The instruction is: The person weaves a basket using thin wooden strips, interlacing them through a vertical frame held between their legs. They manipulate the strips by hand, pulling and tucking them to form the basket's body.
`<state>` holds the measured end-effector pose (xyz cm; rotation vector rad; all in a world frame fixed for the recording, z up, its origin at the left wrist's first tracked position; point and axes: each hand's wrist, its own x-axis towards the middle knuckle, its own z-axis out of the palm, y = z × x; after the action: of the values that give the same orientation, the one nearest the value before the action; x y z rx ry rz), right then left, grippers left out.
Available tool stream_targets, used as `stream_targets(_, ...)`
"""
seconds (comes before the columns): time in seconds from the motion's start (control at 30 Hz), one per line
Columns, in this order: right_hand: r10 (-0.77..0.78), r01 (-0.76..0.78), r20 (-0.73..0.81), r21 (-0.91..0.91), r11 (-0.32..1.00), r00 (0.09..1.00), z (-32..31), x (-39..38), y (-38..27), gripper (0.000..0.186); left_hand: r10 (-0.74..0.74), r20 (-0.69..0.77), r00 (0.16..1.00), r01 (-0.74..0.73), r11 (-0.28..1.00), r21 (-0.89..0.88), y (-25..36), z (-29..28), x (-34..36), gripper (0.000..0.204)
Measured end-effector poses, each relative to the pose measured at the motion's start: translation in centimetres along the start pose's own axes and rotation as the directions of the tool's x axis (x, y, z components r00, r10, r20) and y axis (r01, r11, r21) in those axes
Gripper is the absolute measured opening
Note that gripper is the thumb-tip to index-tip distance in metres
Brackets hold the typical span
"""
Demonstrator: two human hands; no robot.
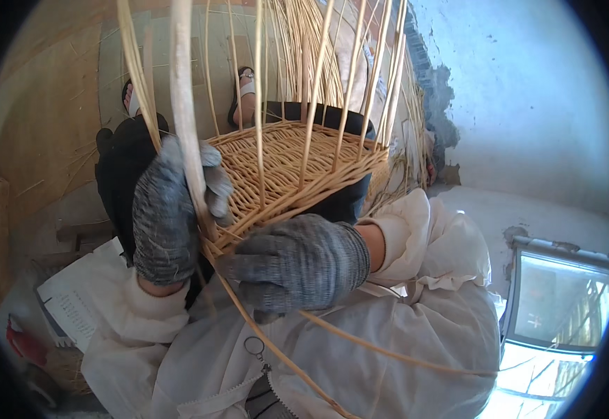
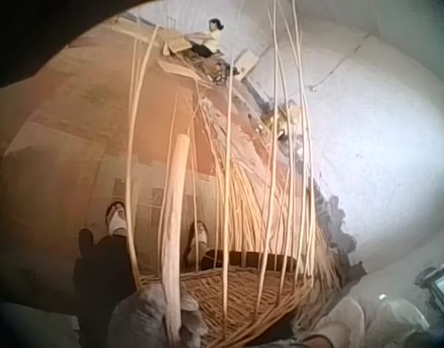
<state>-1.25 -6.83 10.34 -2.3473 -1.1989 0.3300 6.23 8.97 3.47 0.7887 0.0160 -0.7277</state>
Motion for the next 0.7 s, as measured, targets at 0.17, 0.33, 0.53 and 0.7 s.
stream_targets(0.17,0.111,-0.111,-0.037,0.003,0.994,0.993,1.6,-1.2,-1.2,0.024,-0.031,-0.146,0.989,-0.014,0.955,-0.296,-1.0,0.8,1.3,0.051)
stream_targets(0.33,0.741,0.11,-0.046,0.993,-0.038,0.67,6.0,-3.3,-0.6,0.022,0.038,-0.134,0.99,-0.063,0.98,-0.189,-1.4,0.5,0.9,0.053)
stream_targets(0.53,0.864,-0.076,0.151,0.989,-0.13,0.481,4.7,-2.3,0.3,0.026,0.102,-0.069,0.992,-0.101,0.995,0.01,-2.3,-0.4,-0.1,0.041)
stream_targets(0.7,0.821,-0.044,0.073,0.997,-0.058,0.566,5.2,-3.2,0.1,0.026,0.097,0.185,0.978,-0.206,0.596,0.776,-1.0,-1.9,-3.4,0.028)
